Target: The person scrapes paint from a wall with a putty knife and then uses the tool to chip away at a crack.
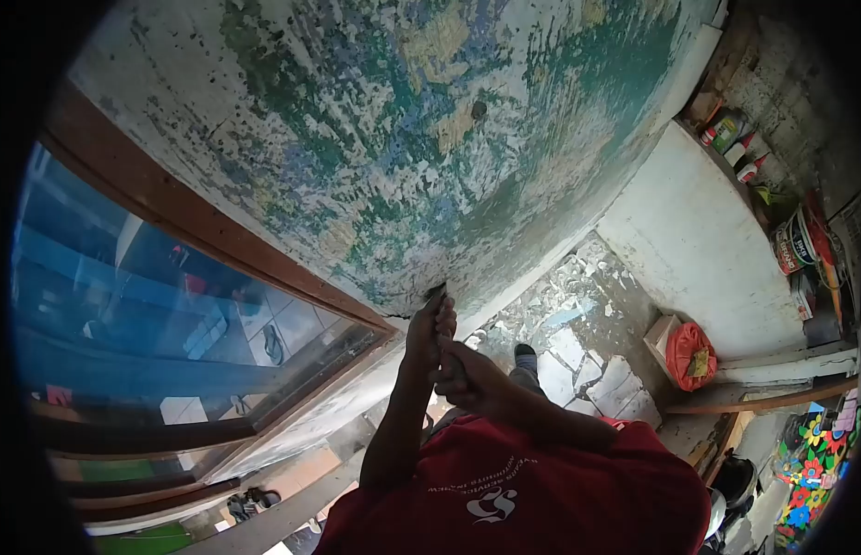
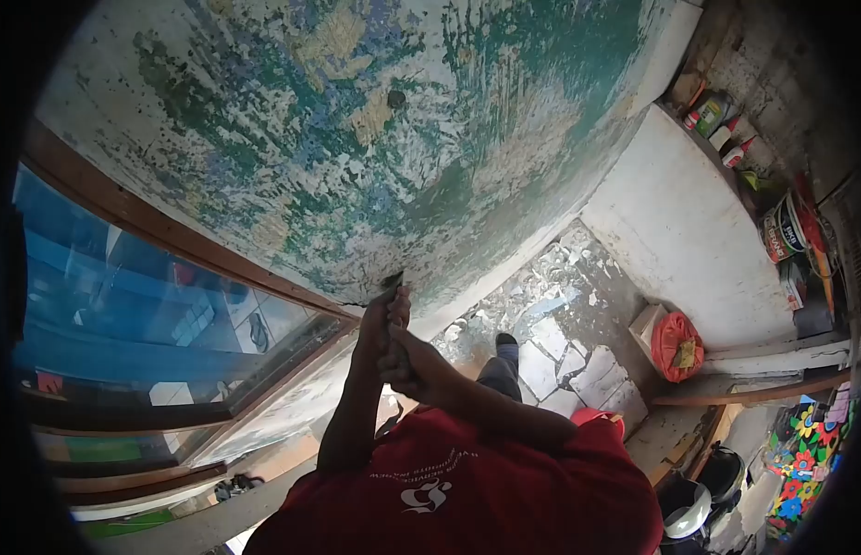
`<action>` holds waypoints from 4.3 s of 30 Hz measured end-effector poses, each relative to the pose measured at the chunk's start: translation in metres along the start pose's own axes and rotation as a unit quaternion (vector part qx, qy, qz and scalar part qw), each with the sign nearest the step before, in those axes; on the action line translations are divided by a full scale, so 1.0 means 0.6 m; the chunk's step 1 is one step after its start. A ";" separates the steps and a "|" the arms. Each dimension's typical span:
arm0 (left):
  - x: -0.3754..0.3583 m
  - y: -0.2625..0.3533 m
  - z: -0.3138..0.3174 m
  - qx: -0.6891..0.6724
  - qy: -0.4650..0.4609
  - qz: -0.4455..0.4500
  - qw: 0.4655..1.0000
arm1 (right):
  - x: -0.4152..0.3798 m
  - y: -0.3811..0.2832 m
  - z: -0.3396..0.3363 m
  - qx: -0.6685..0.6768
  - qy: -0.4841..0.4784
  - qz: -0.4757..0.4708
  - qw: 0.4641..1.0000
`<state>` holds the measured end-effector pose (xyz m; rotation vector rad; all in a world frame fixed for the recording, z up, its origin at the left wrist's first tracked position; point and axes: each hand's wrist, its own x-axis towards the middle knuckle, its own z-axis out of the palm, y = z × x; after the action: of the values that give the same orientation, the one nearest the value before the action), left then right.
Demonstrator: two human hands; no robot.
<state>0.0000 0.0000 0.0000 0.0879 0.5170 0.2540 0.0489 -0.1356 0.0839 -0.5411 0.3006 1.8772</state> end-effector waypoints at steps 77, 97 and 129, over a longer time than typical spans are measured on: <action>0.024 -0.052 -0.015 0.146 0.047 0.133 0.979 | -0.017 -0.010 -0.048 -0.158 0.045 -0.043 0.986; -0.001 -0.040 -0.007 0.104 0.057 0.073 0.990 | -0.018 0.010 -0.026 -0.136 0.057 -0.012 0.989; 0.024 -0.043 -0.047 0.138 0.042 0.112 0.983 | 0.013 0.001 -0.073 -0.104 0.021 -0.052 0.993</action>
<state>0.0036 -0.0206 -0.0349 0.4090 0.6244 0.4057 0.0561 -0.1495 0.0423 -0.7237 0.1012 1.8074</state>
